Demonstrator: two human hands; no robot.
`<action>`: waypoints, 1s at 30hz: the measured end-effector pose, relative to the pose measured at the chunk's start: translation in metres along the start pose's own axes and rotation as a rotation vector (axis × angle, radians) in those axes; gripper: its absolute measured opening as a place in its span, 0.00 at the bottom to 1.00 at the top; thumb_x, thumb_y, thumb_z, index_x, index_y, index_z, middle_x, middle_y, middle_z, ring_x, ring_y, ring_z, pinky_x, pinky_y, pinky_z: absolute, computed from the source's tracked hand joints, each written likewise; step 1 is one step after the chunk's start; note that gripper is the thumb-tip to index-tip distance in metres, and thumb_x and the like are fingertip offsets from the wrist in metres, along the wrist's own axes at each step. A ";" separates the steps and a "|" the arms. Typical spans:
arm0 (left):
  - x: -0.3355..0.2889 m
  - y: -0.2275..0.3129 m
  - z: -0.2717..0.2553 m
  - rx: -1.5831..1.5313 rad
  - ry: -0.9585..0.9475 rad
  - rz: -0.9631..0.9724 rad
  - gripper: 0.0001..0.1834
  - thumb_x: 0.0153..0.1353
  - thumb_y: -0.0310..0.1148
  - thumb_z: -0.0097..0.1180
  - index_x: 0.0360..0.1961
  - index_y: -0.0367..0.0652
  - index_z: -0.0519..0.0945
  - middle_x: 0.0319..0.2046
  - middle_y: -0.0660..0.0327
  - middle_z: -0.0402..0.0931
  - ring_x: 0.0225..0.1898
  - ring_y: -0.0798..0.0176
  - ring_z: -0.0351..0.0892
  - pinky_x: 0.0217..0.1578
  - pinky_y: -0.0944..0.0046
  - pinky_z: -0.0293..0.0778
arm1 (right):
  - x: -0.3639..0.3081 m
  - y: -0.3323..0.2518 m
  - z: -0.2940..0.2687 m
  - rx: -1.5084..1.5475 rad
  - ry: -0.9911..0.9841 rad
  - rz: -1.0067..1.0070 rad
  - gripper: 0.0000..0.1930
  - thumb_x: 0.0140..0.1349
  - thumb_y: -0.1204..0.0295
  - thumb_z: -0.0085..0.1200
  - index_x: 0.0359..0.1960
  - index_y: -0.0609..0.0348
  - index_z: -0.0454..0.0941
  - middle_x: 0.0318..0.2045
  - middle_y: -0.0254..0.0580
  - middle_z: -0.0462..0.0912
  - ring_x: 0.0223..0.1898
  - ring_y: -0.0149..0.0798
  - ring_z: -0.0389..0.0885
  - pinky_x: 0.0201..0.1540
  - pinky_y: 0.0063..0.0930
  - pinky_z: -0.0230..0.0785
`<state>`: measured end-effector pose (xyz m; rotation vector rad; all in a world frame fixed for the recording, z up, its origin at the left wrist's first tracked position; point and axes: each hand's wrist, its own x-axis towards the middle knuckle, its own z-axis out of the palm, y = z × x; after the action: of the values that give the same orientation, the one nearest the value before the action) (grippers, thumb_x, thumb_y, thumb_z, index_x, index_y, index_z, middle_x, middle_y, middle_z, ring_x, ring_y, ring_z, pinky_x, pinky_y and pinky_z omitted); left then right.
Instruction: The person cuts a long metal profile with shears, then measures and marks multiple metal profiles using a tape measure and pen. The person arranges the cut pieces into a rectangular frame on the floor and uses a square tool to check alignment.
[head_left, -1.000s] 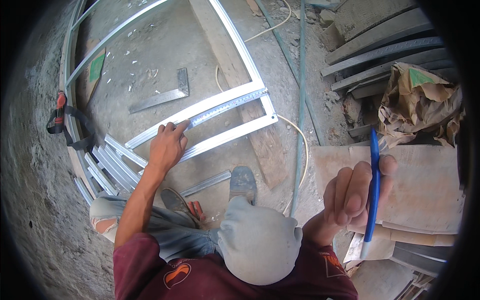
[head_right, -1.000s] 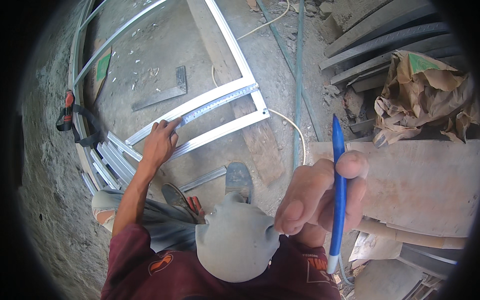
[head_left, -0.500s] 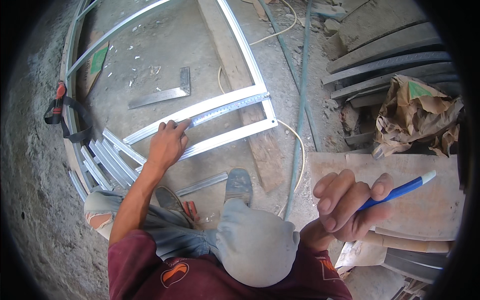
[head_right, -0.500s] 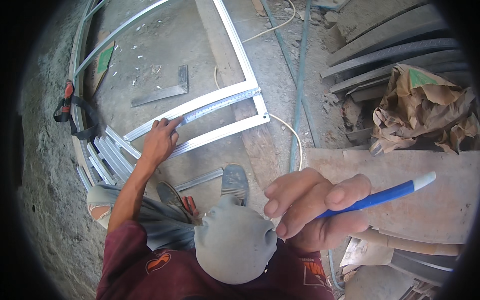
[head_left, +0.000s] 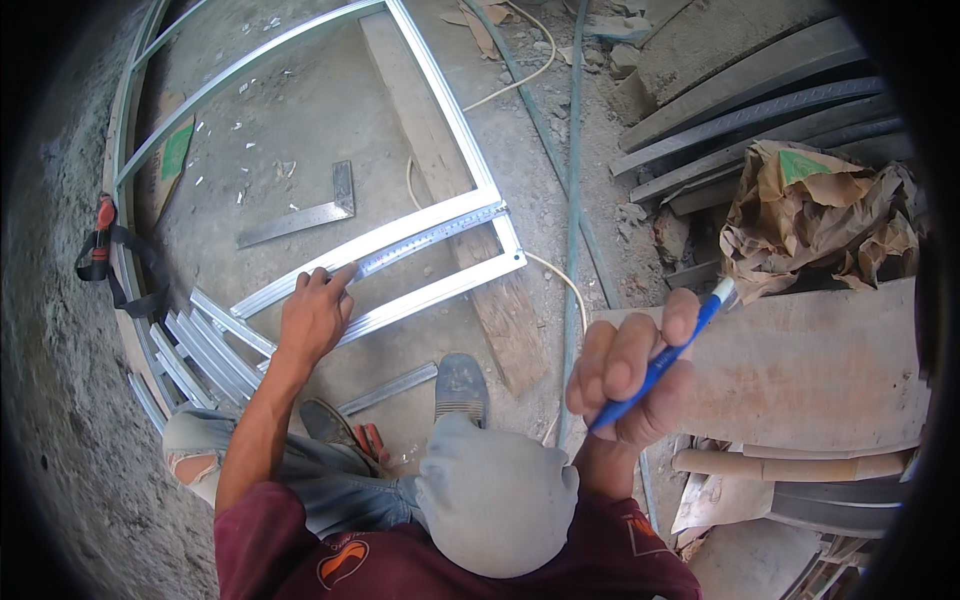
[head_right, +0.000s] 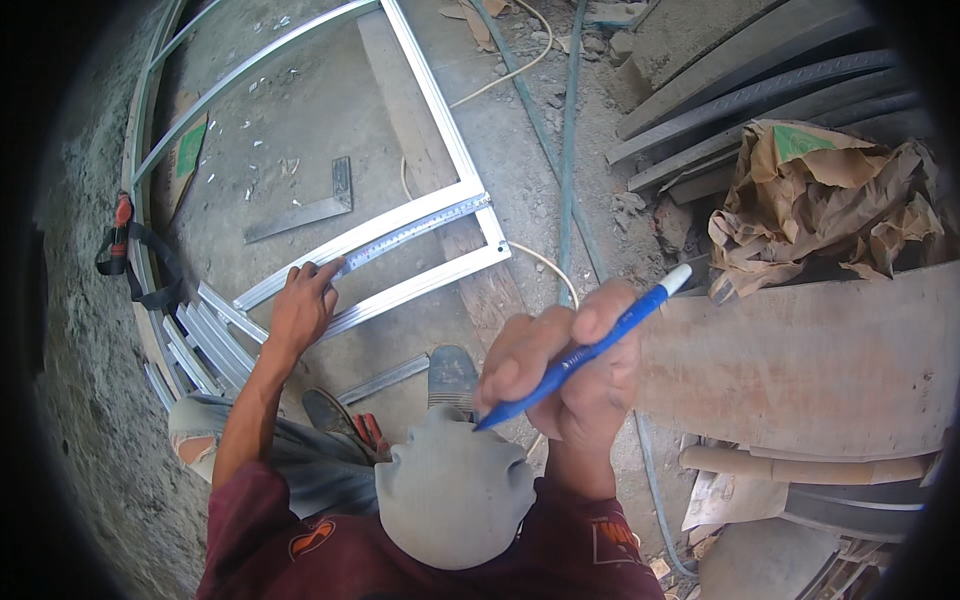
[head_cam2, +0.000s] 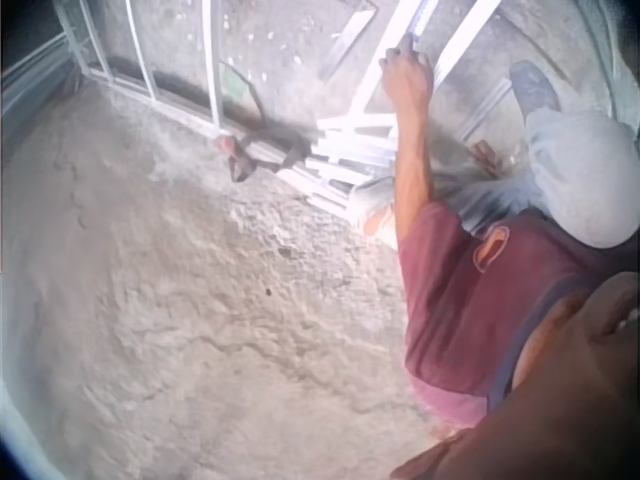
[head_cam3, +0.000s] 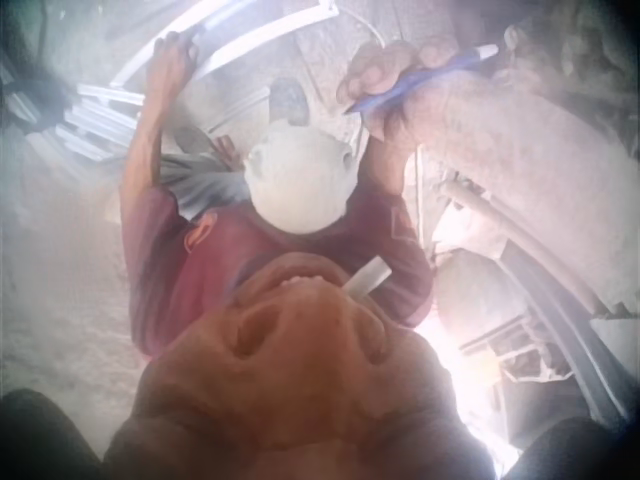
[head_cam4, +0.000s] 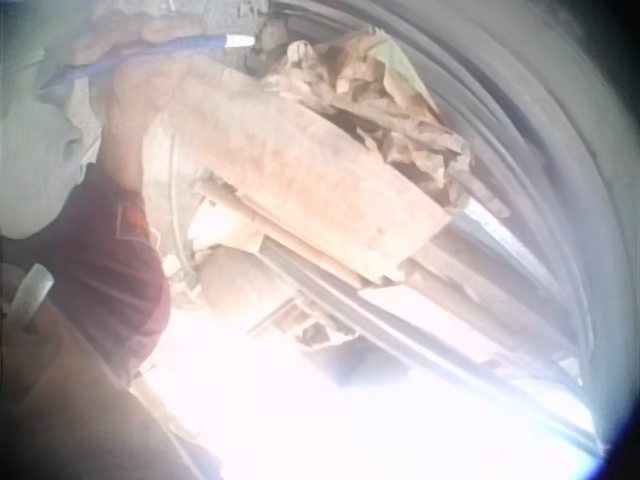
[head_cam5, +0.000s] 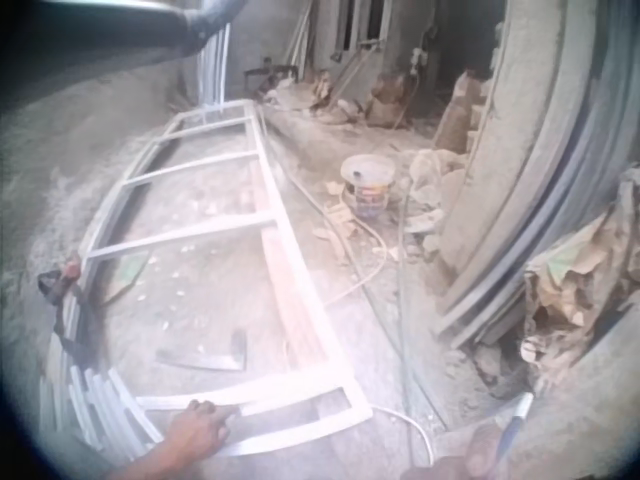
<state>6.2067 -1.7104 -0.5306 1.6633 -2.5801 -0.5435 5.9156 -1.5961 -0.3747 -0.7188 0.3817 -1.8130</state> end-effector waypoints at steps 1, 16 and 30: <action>0.002 0.001 0.000 -0.014 -0.010 0.002 0.25 0.58 0.32 0.53 0.59 0.52 0.77 0.40 0.50 0.78 0.44 0.45 0.76 0.43 0.47 0.78 | -0.001 -0.005 0.010 0.008 -0.039 -0.041 0.16 0.75 0.63 0.47 0.57 0.55 0.62 0.34 0.49 0.80 0.35 0.45 0.81 0.42 0.44 0.79; -0.001 -0.005 0.003 -0.018 0.010 0.014 0.24 0.58 0.33 0.54 0.58 0.54 0.78 0.40 0.51 0.78 0.44 0.44 0.76 0.42 0.47 0.78 | -0.002 0.001 0.022 -0.669 -0.621 -0.366 0.12 0.65 0.59 0.60 0.48 0.21 0.82 0.26 0.35 0.75 0.16 0.30 0.63 0.17 0.25 0.54; -0.001 0.000 0.002 0.004 -0.001 0.020 0.24 0.59 0.33 0.54 0.58 0.53 0.78 0.39 0.51 0.78 0.43 0.44 0.76 0.42 0.48 0.78 | 0.006 -0.015 0.009 -0.528 -0.641 -0.246 0.13 0.68 0.62 0.57 0.51 0.23 0.82 0.29 0.40 0.77 0.17 0.29 0.63 0.17 0.24 0.52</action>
<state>6.2067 -1.7095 -0.5322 1.6372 -2.5971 -0.5384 5.9092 -1.5957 -0.3575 -1.7172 0.3487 -1.5951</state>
